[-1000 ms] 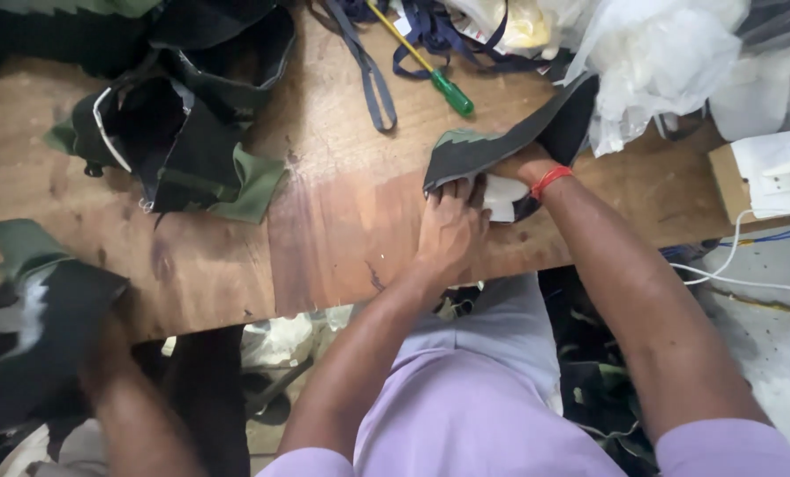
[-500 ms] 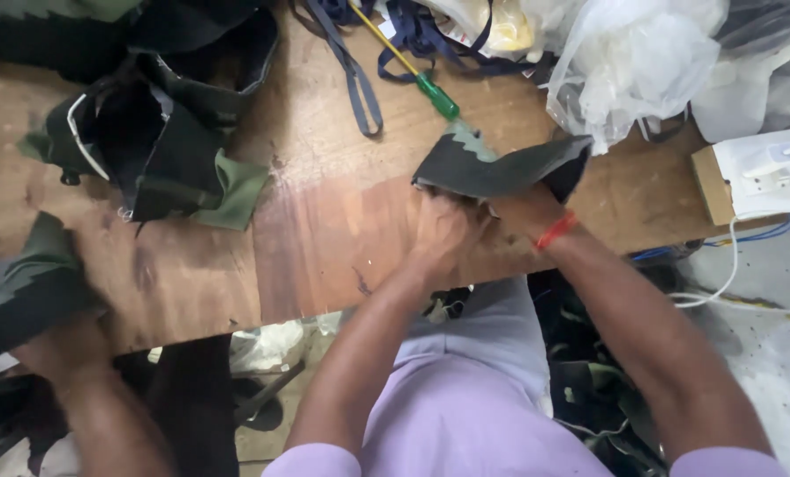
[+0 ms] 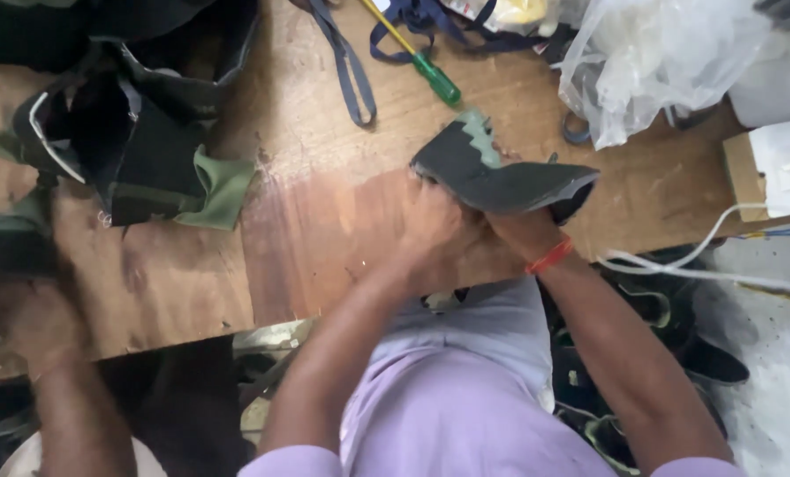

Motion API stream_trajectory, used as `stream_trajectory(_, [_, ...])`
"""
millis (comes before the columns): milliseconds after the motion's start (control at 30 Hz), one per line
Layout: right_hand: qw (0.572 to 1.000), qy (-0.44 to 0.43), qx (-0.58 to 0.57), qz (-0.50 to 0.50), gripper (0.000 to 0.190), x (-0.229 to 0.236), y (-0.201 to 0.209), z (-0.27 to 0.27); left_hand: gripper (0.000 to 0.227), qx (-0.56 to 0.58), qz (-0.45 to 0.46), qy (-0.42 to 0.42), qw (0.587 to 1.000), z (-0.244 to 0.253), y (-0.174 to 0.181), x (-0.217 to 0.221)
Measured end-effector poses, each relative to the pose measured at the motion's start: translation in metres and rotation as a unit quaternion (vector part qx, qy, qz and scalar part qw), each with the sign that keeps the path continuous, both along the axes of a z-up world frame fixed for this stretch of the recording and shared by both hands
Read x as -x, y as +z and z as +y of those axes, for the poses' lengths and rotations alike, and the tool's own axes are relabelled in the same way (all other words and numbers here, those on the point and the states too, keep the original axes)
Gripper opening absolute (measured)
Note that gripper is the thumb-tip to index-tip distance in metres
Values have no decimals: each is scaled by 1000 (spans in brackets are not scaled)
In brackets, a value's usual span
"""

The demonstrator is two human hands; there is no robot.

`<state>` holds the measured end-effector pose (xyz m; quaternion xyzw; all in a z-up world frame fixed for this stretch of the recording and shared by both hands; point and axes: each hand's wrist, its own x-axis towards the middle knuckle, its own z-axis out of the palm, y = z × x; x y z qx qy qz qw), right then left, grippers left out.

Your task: Assembling shoe components by manually inserting and aligning linings within the shoe uppers at a workbench.

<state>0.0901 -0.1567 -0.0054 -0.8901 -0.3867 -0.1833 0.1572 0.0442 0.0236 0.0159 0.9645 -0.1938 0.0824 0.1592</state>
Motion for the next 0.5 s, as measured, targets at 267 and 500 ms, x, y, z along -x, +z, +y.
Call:
stream_trajectory(267, [946, -1, 278, -166, 31, -11, 12, -6, 62, 57, 5, -155, 986, 16, 3, 2])
stream_trajectory(500, [993, 0, 4, 119, 27, 3, 37, -4, 41, -126, -92, -115, 981, -14, -39, -18])
